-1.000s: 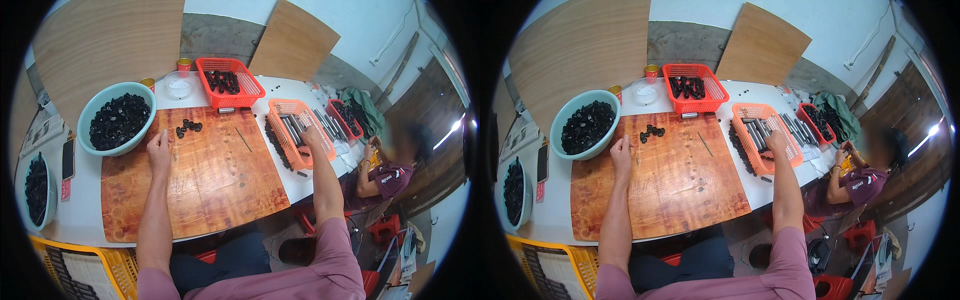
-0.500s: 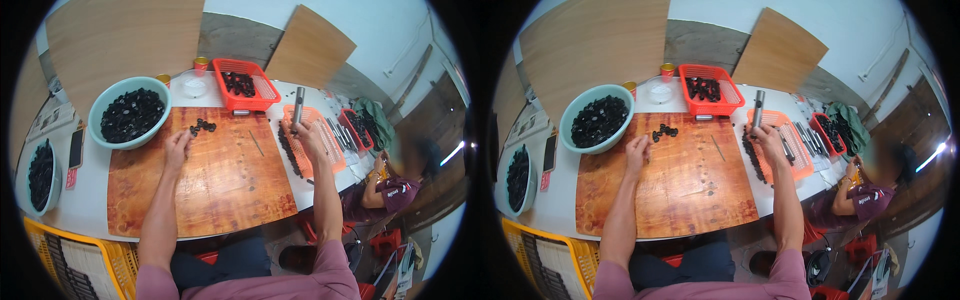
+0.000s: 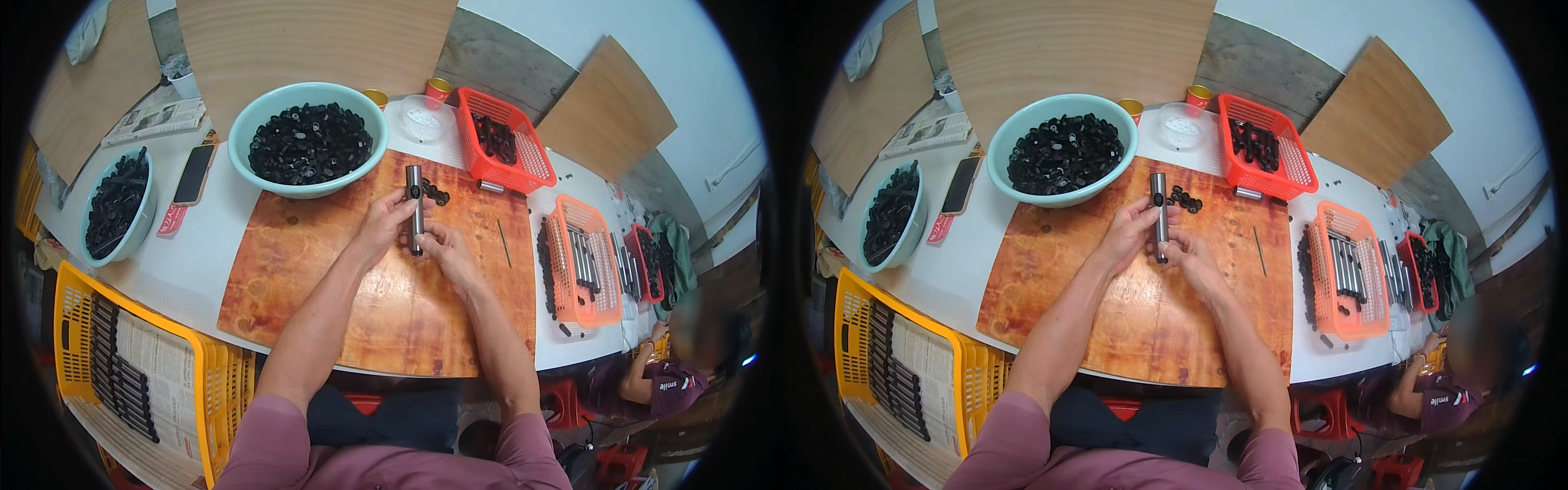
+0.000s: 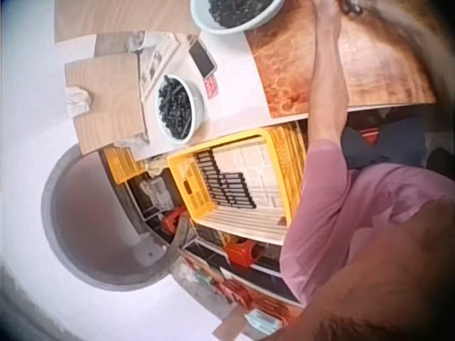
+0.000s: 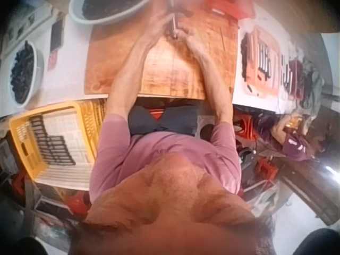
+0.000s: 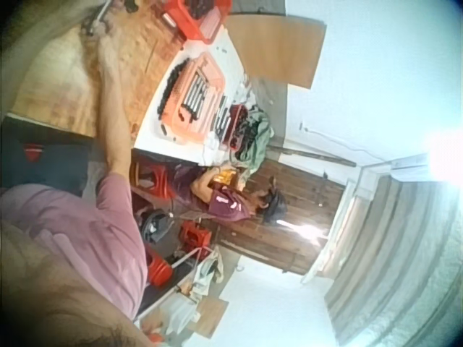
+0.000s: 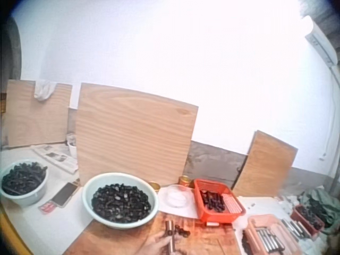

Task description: The person assembles small black plastic components onto a cylindrical metal rod using a thin metal tool. They repeatedly pick up parts from a bowl, insert them into the rod, and place the completed assembly into a yellow crate. The process is repeated continuously throughout the clip.

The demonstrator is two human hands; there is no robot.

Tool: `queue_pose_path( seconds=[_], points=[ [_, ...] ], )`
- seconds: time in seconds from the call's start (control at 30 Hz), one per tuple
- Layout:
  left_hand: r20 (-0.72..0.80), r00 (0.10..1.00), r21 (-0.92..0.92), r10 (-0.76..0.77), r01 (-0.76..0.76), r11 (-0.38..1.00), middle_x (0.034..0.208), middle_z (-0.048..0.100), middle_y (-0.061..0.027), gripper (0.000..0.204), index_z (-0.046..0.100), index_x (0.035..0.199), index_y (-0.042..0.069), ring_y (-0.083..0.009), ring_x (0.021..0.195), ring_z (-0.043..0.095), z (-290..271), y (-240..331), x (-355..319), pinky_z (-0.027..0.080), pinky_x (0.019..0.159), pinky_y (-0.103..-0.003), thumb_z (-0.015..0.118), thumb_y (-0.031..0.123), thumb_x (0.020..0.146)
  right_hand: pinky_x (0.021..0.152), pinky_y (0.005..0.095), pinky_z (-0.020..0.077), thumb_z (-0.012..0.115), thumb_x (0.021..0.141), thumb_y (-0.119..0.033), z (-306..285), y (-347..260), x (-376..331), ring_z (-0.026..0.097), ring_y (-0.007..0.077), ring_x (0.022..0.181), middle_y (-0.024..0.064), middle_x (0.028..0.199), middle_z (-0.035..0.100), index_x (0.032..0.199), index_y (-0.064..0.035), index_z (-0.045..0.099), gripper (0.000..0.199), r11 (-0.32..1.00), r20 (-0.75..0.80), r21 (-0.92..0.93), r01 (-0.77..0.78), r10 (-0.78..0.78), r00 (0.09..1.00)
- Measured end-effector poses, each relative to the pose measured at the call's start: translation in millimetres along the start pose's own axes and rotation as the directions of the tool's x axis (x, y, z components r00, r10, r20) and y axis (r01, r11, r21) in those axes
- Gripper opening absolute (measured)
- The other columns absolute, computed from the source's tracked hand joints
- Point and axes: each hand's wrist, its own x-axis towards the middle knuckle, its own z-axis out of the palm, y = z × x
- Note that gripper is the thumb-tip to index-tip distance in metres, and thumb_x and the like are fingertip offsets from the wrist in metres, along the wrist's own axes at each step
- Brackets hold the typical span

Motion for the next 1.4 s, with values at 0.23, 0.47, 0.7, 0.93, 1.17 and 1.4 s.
queue_pose_path(
  seconds=[0.23, 0.47, 0.7, 0.93, 1.17, 1.4],
  points=[
    [0.031, 0.999, 0.011, -0.014, 0.013, 1.0, 0.121, 0.067, -0.0101, 0.038, 0.055, 0.131, 0.003, -0.0164, 0.103, 0.067, 3, -3, 1, 0.055, 0.09, -0.034, 0.062, 0.025, 0.101, 0.082, 0.0286, 0.0513, 0.058, 0.099, -0.011, -4, 17, 0, 0.067, 0.0144, 0.091, 0.0068, 0.099, 0.071, 0.116, 0.0016, 0.064, 0.022, 0.994, -0.021, 0.097, 0.053, -0.051, 0.998],
    [-0.025, 0.999, 0.069, 0.03, -0.028, 0.997, 0.118, 0.068, -0.0087, 0.041, 0.057, 0.13, 0.002, -0.0153, 0.1, 0.067, 8, 1, -3, 0.055, 0.09, -0.033, 0.067, 0.027, 0.098, 0.086, 0.0298, 0.0521, 0.057, 0.1, -0.009, -4, 19, -1, 0.066, 0.0148, 0.092, 0.008, 0.1, 0.07, 0.118, 0.0038, 0.062, 0.023, 0.984, 0.004, 0.151, 0.091, -0.093, 0.996],
    [-0.101, 0.993, -0.119, 0.061, -0.073, 0.99, 0.109, 0.068, -0.0094, 0.028, 0.058, 0.122, 0.0, -0.0164, 0.092, 0.067, 7, -3, -1, 0.057, 0.084, -0.033, 0.06, 0.02, 0.102, 0.075, 0.0312, 0.0541, 0.06, 0.1, -0.014, -18, 38, 0, 0.067, 0.0158, 0.08, 0.0083, 0.091, 0.07, 0.116, 0.0037, 0.066, 0.025, 0.952, -0.256, -0.261, 0.157, -0.225, 0.94],
    [-0.218, 0.975, -0.197, 0.037, -0.081, 0.977, 0.103, 0.066, -0.0113, 0.022, 0.057, 0.118, -0.001, -0.018, 0.084, 0.064, -6, -5, 6, 0.057, 0.08, -0.033, 0.053, 0.017, 0.105, 0.073, 0.0399, 0.0528, 0.064, 0.093, -0.014, -44, 39, 21, 0.068, 0.0296, 0.082, 0.0173, 0.094, 0.071, 0.116, -0.0021, 0.068, 0.026, 0.791, -0.509, -0.61, 0.053, -0.442, 0.738],
    [-0.251, 0.967, -0.232, 0.04, -0.1, 0.967, 0.105, 0.066, -0.0127, 0.022, 0.056, 0.119, -0.002, -0.0194, 0.086, 0.064, -10, -5, 8, 0.056, 0.08, -0.034, 0.051, 0.015, 0.105, 0.078, 0.0466, 0.0516, 0.067, 0.092, -0.017, -39, 28, 42, 0.066, 0.0343, 0.088, 0.0156, 0.096, 0.066, 0.117, -0.0094, 0.068, 0.027, 0.446, -0.344, -0.89, -0.089, -0.532, 0.774],
    [-0.222, 0.974, -0.214, 0.043, -0.092, 0.972, 0.105, 0.066, -0.0135, 0.022, 0.055, 0.119, -0.002, -0.0203, 0.085, 0.064, -11, -6, 9, 0.056, 0.079, -0.034, 0.052, 0.014, 0.104, 0.076, 0.0453, 0.053, 0.073, 0.087, -0.018, -38, 33, 30, 0.067, 0.0336, 0.087, 0.0146, 0.099, 0.064, 0.104, -0.0055, 0.069, 0.022, 0.512, -0.314, -0.859, 0.003, -0.532, 0.786]
  ],
)
